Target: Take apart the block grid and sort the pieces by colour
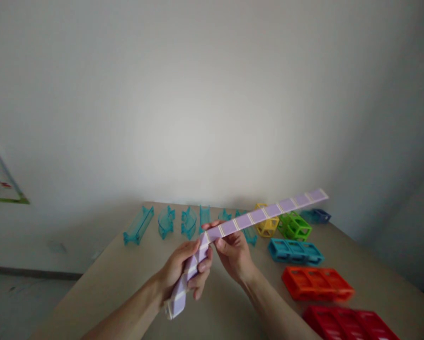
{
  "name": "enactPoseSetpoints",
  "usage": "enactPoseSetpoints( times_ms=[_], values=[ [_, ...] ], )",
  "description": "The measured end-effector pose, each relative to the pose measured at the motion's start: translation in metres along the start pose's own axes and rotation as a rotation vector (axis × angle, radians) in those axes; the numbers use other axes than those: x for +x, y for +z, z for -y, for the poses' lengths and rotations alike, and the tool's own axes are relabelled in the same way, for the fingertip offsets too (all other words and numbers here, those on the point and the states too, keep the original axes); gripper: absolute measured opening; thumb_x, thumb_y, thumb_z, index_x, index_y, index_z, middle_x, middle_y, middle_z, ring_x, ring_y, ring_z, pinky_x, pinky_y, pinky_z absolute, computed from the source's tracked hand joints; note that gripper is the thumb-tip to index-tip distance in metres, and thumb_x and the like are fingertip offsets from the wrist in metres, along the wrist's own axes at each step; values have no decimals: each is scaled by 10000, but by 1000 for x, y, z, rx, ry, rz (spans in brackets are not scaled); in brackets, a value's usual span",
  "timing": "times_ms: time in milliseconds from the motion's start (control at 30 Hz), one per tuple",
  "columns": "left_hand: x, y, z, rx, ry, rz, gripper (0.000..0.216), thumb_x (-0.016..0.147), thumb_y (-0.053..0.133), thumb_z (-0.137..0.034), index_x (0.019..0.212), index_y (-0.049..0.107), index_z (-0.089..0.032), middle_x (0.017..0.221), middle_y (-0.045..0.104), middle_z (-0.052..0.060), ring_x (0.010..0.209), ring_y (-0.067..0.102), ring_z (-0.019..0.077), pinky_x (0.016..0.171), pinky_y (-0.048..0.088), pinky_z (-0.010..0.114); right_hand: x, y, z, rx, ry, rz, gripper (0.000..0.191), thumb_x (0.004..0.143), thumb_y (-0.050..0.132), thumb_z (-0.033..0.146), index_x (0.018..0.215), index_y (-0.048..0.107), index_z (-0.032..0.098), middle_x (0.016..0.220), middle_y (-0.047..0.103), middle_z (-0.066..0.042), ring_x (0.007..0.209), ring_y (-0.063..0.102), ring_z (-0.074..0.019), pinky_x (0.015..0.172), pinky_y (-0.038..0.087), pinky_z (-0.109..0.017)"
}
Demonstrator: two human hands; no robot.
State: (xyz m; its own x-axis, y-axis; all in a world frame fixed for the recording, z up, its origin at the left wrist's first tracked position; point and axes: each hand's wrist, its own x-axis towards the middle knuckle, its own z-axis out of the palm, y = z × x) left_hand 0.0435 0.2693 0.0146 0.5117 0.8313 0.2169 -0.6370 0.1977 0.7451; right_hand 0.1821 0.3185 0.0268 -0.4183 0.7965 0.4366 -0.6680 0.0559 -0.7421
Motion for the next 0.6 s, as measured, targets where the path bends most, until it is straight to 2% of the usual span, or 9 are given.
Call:
enactPoseSetpoints(
  times_ms=[100, 200, 300, 433, 600],
  values=[
    [-1, 0, -1, -3, -3, 32, 370, 906, 410, -435, 899, 603, -120, 651, 489, -19, 358, 409, 49, 393, 515, 238, 0, -3, 0, 0, -23, -34, 340, 663, 810, 368, 946, 706, 210, 888, 700, -55, 611, 538, -125, 651, 461, -288],
    [-1, 2, -3, 43, -23, 26, 377, 928, 366, -434, 960, 592, -133, 707, 533, 0, 332, 451, 52, 344, 459, 202, 0, -5, 0, -20, -14, -11, 321, 666, 799, 417, 881, 719, 191, 806, 688, -50, 517, 461, -98, 595, 437, -280],
    [-2, 0, -6, 99, -24, -22, 368, 939, 358, -408, 986, 593, -128, 691, 546, 1, 293, 453, 50, 286, 360, 166, 1, -6, 2, -78, -16, 5, 331, 661, 792, 441, 867, 713, 194, 795, 671, -49, 539, 482, -122, 608, 439, -304],
    [-4, -3, -12, 196, -45, -51, 369, 902, 450, -440, 979, 606, -114, 682, 559, 6, 290, 465, 55, 280, 335, 165, 1, -7, 7, -176, -43, 16, 351, 667, 774, 471, 866, 706, 190, 840, 657, -66, 661, 546, -182, 660, 441, -331],
    [-7, 2, -12, 354, -204, -58, 333, 815, 611, -429, 826, 633, -96, 636, 531, -7, 322, 492, 60, 292, 315, 156, 1, -7, 10, -234, -36, 104, 351, 770, 664, 518, 789, 726, 173, 823, 646, -91, 787, 554, -229, 720, 420, -350]
  ],
)
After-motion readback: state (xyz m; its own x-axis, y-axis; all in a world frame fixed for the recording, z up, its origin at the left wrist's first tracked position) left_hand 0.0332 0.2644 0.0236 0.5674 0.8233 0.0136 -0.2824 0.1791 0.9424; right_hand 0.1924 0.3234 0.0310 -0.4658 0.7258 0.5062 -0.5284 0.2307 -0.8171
